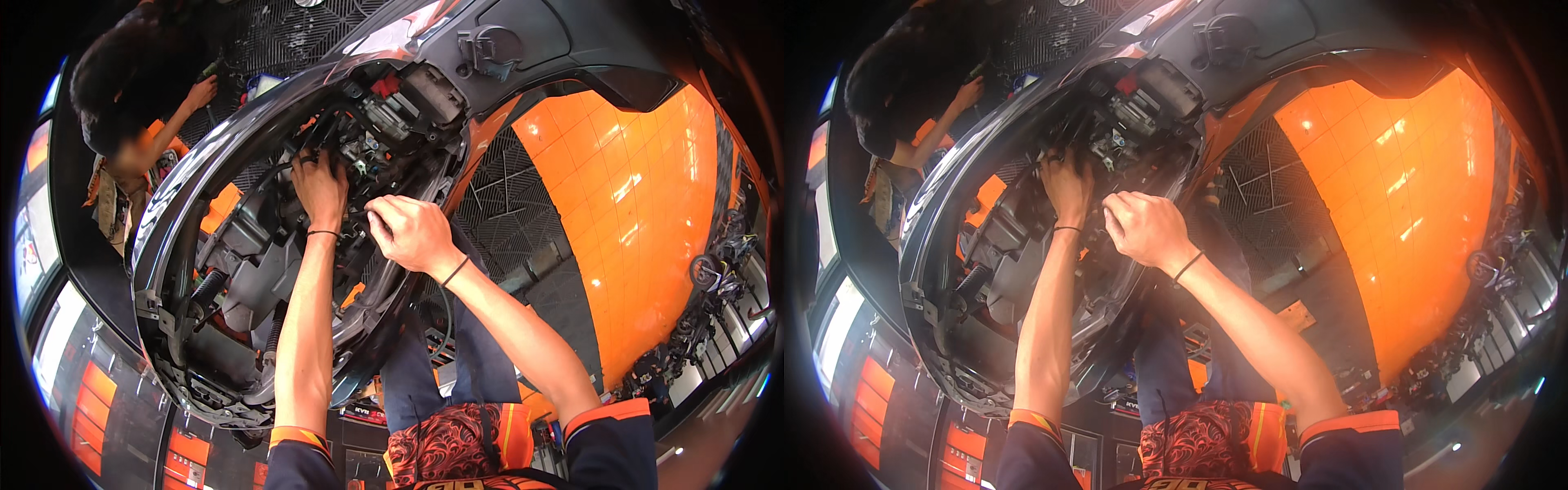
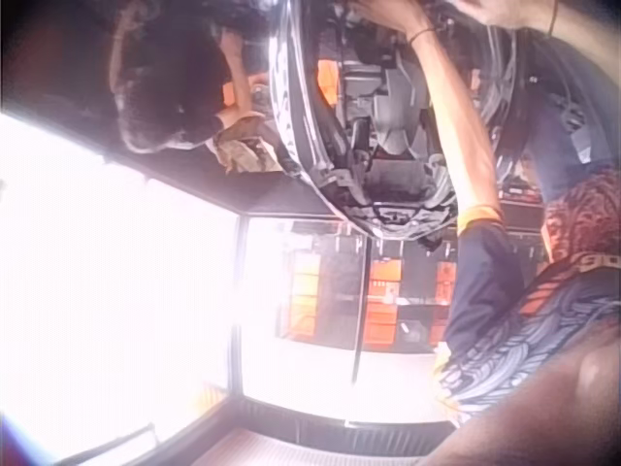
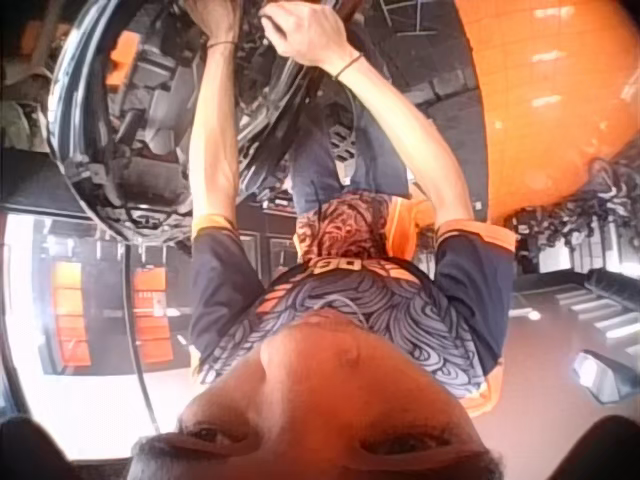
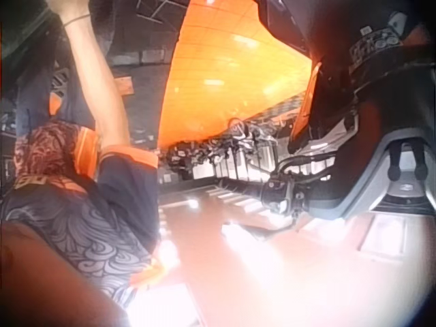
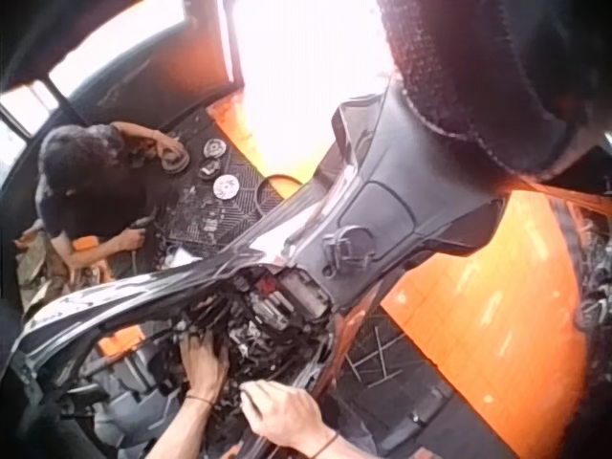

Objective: The person removes the scooter seat, then uses a screwdriver and wrench to loosen and remove bolts from the scooter's frame. They manipulate internal components and wiring under the seat area, working on the scooter's mechanical assembly.

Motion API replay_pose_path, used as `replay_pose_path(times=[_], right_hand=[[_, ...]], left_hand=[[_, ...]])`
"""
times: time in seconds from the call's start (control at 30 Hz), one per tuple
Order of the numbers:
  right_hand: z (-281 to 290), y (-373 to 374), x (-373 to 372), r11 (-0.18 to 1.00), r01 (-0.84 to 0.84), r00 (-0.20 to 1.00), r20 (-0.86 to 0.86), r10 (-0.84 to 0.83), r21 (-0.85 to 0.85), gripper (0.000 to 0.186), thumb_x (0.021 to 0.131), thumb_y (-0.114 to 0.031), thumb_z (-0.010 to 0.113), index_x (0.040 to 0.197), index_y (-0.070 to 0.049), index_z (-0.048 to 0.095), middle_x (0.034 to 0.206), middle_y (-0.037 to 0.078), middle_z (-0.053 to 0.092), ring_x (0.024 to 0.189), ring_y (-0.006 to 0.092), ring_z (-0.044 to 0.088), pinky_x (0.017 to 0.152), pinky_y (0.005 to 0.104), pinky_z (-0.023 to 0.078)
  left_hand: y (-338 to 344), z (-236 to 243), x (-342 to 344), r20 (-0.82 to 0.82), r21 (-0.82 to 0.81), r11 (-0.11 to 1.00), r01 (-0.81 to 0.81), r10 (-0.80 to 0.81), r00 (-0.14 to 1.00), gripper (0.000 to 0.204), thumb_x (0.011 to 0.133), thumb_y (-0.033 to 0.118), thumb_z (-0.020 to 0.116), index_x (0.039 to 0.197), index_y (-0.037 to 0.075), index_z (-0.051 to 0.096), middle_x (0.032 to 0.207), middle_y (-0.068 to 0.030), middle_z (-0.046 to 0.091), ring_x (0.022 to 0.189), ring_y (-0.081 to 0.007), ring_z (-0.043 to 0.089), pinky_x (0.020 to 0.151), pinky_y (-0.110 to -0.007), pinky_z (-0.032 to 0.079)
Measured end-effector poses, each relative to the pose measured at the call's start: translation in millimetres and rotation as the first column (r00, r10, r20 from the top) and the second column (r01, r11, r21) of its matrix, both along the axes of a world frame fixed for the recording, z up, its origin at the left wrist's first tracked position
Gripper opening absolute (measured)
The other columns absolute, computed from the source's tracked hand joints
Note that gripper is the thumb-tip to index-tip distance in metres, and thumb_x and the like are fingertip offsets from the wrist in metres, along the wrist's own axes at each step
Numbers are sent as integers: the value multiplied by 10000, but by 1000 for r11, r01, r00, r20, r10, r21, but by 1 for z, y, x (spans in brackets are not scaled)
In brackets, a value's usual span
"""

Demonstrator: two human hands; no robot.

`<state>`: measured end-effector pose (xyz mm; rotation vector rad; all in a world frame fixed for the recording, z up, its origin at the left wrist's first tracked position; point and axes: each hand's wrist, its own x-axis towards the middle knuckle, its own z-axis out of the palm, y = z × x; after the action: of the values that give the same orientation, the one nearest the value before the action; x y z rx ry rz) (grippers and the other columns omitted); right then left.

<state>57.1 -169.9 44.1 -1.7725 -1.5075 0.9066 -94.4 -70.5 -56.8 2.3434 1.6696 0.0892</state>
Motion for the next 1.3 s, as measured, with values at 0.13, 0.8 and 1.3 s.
replay_pose_path(times=[0.13, 0.8, 1.3], right_hand=[[0, 0, 1, 999, 22, 1000, -18, -22, 23, 90, 884, -148, 646, 886, -58, 639, 768, 76, 664, 733, 271, 678, 637, 398, 546], [-3, -3, 5, 992, 66, 991, -121, -53, 109, 66, 852, -88, 669, 888, -38, 645, 741, 90, 656, 653, 275, 657, 591, 375, 543], [0, -2, 4, 973, 112, 982, -175, -76, 204, 79, 814, -18, 683, 887, -22, 653, 773, 95, 677, 665, 271, 672, 598, 365, 543]], left_hand=[[-3, -6, 1, 9, -73, 997, 27, -27, 1000, 382, 838, 207, 703, 1173, 23, 691, 1312, -279, 563, 1217, -430, 511, 1018, -493, 423], [13, -11, 15, 79, -105, 994, -19, 27, 997, 304, 874, 273, 723, 1115, 87, 726, 1245, -292, 587, 1165, -451, 534, 996, -506, 428], [-44, -31, -72, 36, -6, 942, -335, 335, 941, 464, 963, 274, 594, 1197, -127, 594, 1116, -346, 643, 1068, -492, 606, 961, -519, 465]])
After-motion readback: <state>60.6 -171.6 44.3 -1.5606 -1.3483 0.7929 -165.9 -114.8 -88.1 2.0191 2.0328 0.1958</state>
